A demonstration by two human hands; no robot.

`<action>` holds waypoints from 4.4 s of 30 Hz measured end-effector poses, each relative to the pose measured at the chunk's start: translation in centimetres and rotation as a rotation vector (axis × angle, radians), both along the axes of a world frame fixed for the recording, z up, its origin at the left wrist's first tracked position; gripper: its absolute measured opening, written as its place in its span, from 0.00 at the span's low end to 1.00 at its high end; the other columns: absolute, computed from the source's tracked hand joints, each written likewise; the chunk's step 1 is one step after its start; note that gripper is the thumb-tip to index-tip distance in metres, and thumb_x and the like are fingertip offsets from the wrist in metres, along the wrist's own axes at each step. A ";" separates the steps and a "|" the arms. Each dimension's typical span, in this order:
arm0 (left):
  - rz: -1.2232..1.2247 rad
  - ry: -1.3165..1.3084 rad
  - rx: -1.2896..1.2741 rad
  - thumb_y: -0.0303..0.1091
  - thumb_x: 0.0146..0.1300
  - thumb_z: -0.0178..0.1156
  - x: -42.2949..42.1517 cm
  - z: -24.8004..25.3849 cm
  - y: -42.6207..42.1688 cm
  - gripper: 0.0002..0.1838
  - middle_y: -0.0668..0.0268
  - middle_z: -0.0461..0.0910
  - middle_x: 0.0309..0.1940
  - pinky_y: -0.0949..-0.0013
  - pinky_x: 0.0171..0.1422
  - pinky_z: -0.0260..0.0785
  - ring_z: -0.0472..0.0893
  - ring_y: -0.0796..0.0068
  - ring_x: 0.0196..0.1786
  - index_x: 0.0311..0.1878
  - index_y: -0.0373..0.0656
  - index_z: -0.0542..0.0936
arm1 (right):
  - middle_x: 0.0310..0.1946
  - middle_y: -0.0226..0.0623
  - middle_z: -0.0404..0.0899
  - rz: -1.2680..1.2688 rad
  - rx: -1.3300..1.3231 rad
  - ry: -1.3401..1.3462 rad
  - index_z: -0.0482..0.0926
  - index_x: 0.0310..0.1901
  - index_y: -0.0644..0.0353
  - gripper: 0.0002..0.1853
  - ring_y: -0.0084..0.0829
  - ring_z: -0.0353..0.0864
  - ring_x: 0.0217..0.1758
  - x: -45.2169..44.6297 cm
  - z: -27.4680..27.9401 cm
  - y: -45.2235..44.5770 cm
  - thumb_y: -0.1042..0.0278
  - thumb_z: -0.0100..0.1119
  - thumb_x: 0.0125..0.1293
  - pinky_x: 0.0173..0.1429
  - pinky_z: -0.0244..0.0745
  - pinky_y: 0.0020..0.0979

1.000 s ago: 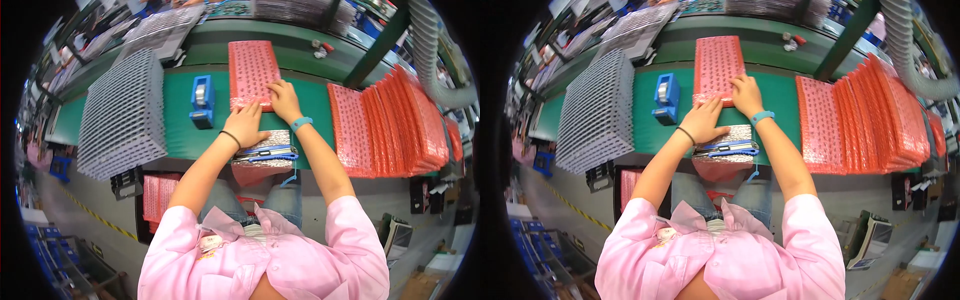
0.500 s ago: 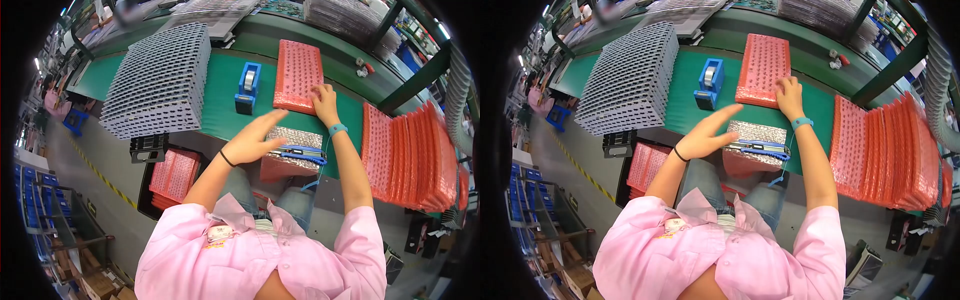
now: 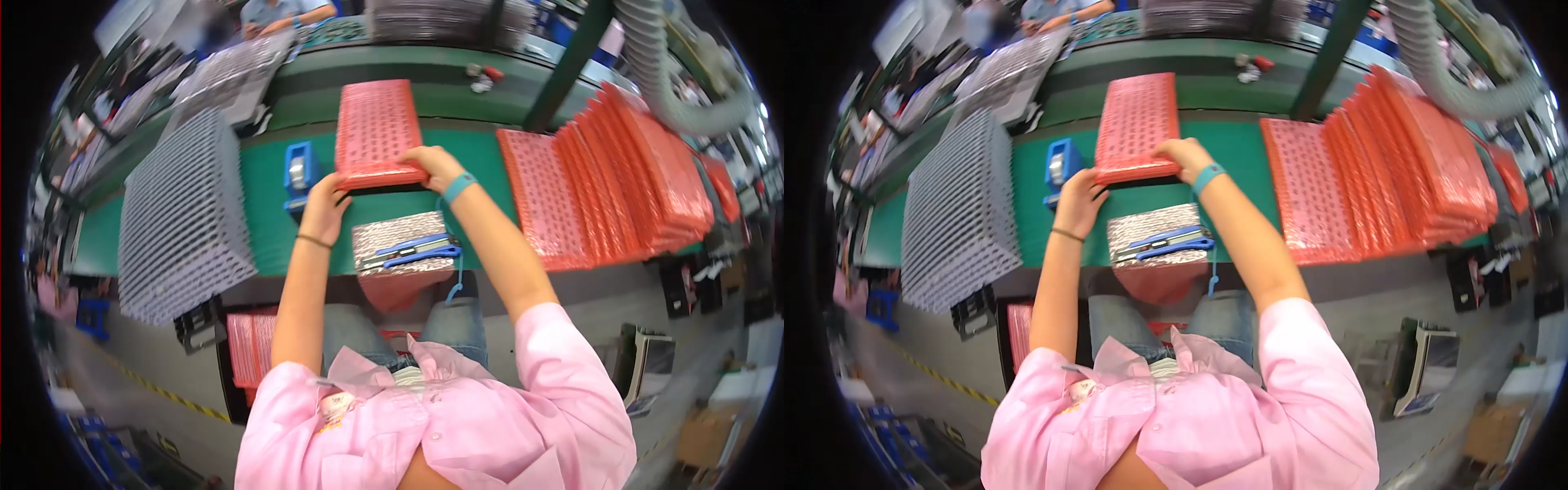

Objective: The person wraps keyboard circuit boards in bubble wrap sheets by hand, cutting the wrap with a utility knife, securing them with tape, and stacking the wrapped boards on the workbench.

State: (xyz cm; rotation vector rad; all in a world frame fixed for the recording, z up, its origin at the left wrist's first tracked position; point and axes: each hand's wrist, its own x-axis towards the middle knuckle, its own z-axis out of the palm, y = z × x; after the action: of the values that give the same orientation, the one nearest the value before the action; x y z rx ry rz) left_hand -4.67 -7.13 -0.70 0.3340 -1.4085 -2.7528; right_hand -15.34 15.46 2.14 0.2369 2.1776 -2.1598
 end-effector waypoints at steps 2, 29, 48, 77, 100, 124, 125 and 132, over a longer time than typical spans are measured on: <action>-0.046 0.020 0.049 0.37 0.64 0.57 0.5 1.6 0.5 0.17 0.60 0.81 0.52 0.67 0.61 0.62 0.78 0.69 0.51 0.52 0.39 0.81 | 0.45 0.52 0.80 -0.021 -0.138 -0.002 0.73 0.53 0.73 0.21 0.40 0.82 0.43 1.3 0.7 0.4 0.72 0.62 0.59 0.52 0.79 0.34; -0.361 0.286 -0.218 0.29 0.58 0.58 13.8 4.3 6.0 0.31 0.51 0.79 0.59 0.67 0.64 0.67 0.79 0.62 0.59 0.67 0.36 0.70 | 0.49 0.47 0.77 -0.729 -0.468 0.324 0.73 0.52 0.70 0.17 0.37 0.81 0.47 16.4 -0.8 27.4 0.84 0.58 0.60 0.54 0.77 0.32; 0.081 -0.356 -0.947 0.29 0.58 0.65 16.5 1.3 6.4 0.17 0.57 0.80 0.43 0.69 0.53 0.72 0.80 0.67 0.46 0.50 0.38 0.76 | 0.54 0.42 0.77 0.046 0.794 0.943 0.79 0.49 0.62 0.20 0.41 0.75 0.54 18.5 2.5 12.1 0.81 0.62 0.53 0.60 0.69 0.38; 0.110 0.030 -0.369 0.27 0.67 0.62 16.1 -4.2 7.2 0.07 0.61 0.86 0.36 0.78 0.43 0.76 0.84 0.76 0.35 0.45 0.35 0.82 | 0.52 0.45 0.75 -0.085 1.094 0.732 0.73 0.60 0.60 0.25 0.48 0.74 0.50 10.7 -2.8 8.7 0.77 0.58 0.59 0.54 0.71 0.44; 0.465 0.439 -0.858 0.22 0.63 0.63 19.2 2.4 6.2 0.08 0.63 0.85 0.38 0.75 0.43 0.74 0.81 0.76 0.37 0.45 0.36 0.83 | 0.39 0.33 0.83 0.578 0.196 0.458 0.82 0.43 0.63 0.13 0.30 0.77 0.37 17.6 3.2 4.0 0.76 0.60 0.55 0.45 0.73 0.27; 0.426 0.513 -0.712 0.17 0.46 0.68 24.9 2.5 2.0 0.13 0.66 0.79 0.31 0.64 0.46 0.70 0.73 0.66 0.33 0.35 0.40 0.77 | 0.37 0.38 0.82 0.520 -0.474 -0.080 0.81 0.45 0.65 0.10 0.25 0.78 0.36 22.2 -4.0 2.4 0.71 0.57 0.66 0.43 0.73 0.24; 0.542 0.458 -0.816 0.18 0.49 0.67 25.1 3.0 2.4 0.12 0.65 0.79 0.33 0.65 0.46 0.70 0.73 0.67 0.33 0.37 0.40 0.77 | 0.32 0.33 0.80 0.221 -0.372 -0.102 0.80 0.43 0.62 0.08 0.23 0.77 0.33 22.2 -2.5 4.1 0.73 0.55 0.65 0.41 0.73 0.23; 0.875 0.503 -1.299 0.19 0.59 0.64 24.5 4.2 7.8 0.12 0.62 0.79 0.39 0.70 0.48 0.70 0.74 0.73 0.39 0.43 0.39 0.74 | 0.48 0.40 0.77 0.582 0.032 0.252 0.68 0.64 0.63 0.32 0.30 0.79 0.48 29.7 3.7 5.9 0.71 0.66 0.56 0.51 0.75 0.30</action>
State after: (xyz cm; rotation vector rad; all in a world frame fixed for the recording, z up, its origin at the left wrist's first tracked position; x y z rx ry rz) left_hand 19.85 0.70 3.46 0.1006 -1.8582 -0.8591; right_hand 14.35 21.31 5.85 -0.6226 2.0460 -1.8916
